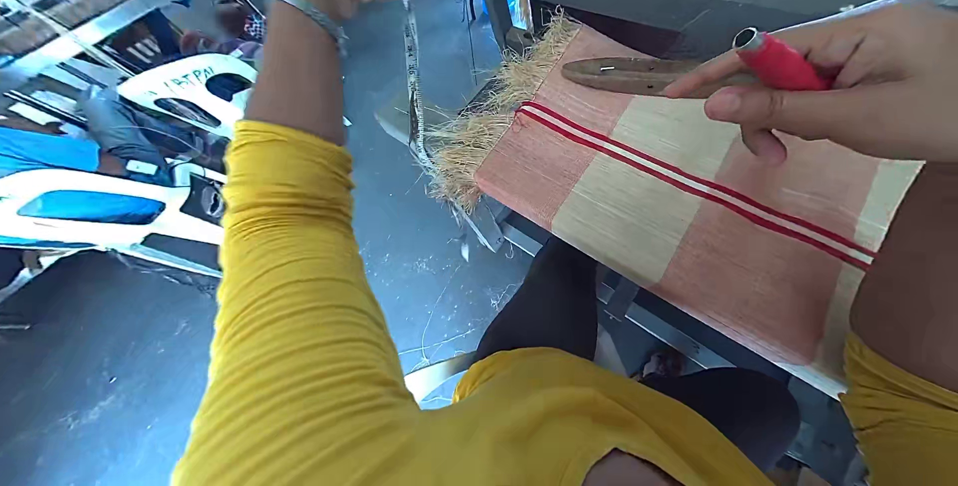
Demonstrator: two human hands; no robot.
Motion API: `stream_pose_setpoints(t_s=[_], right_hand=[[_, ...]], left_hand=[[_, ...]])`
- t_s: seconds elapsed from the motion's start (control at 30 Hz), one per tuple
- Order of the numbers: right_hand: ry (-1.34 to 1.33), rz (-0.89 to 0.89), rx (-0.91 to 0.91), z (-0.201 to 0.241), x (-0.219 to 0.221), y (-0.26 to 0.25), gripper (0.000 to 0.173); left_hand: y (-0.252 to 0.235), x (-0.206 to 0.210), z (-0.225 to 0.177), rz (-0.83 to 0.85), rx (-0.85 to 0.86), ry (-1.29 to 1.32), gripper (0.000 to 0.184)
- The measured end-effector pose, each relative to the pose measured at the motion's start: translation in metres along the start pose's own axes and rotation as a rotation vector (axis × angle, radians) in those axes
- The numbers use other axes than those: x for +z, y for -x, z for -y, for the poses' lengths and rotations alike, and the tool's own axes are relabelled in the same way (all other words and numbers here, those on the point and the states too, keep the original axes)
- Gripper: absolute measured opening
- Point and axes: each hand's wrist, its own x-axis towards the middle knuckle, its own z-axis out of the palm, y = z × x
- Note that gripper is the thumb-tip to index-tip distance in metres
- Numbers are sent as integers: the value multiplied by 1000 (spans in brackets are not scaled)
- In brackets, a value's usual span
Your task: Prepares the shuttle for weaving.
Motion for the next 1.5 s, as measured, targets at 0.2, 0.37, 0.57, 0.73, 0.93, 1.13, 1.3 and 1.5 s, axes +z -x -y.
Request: stream_pose_setpoints(t_s=[0.2,0.37,0.57,0.73,0.93,1.13,1.3,1.5], right_hand=[[-49,-33,24,-5,-8,2,35],[-15,-22,32,-15,-8,-4,35],[28,-46,56,-23,-1,-14,32],[78,-87,66,-26,-9,-7,33],[28,-150,20,-34,-25,4,33],[112,-282,147,-17,-34,13,32],[255,-396,426,-77,-17,-17,28],[606,-285,469,-142,27,-41,29]], left_hand=[[-34,44,120,220,-52,-360,79],[25,-2,161,86,28,-728,60],[108,12,158,50,157,-716,44],[107,40,164,-48,234,-745,28],[58,60,154,92,264,-815,26],[101,61,132,197,158,-730,21],[131,58,131,266,161,-619,16],[108,58,117,127,112,-768,35]])
